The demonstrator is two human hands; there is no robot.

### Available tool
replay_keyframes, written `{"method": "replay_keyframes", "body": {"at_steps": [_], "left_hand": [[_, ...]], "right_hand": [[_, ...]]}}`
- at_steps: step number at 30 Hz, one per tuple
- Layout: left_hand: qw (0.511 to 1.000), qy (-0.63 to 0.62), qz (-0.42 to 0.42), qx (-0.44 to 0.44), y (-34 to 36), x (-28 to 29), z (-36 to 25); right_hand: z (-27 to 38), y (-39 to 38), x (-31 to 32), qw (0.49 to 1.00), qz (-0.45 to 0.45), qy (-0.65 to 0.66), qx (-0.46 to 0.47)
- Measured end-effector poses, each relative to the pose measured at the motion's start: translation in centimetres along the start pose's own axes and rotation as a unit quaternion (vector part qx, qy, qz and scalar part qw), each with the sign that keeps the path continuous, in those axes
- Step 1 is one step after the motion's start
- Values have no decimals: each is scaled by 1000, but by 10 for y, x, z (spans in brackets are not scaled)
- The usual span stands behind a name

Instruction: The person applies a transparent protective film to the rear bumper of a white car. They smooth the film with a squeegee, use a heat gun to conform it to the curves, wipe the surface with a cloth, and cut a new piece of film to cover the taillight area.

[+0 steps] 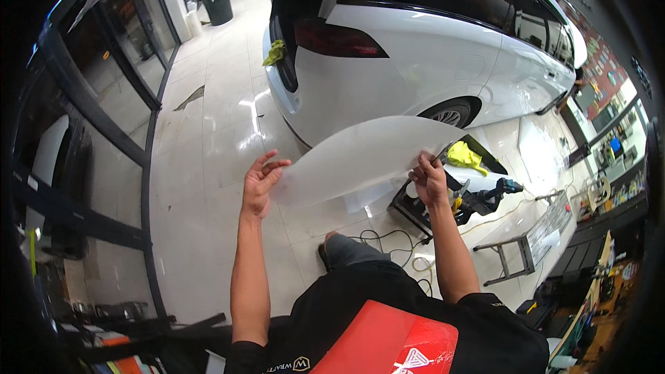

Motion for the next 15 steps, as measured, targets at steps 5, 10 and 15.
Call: {"method": "replay_keyframes", "body": {"at_steps": [5,10,15], "left_hand": [[953,235,85,171,86,7,-18],[952,235,59,190,191,53,-29],[989,137,-39,37,325,96,-66]], "right_hand": [[-50,71,-25,991,-130,39,20],[-80,150,-41,992,-115,37,42],[-104,223,-82,991,-94,93,24]]}}
Point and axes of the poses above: each hand's wrist, its own y-axis towards the middle knuckle, its own x-axis out of the back of the hand, z = x × y, the point moved 2 cm from there along y, towards the middle knuckle, and after that the axes turned 11 degrees about -y, right-handed, at the moved point
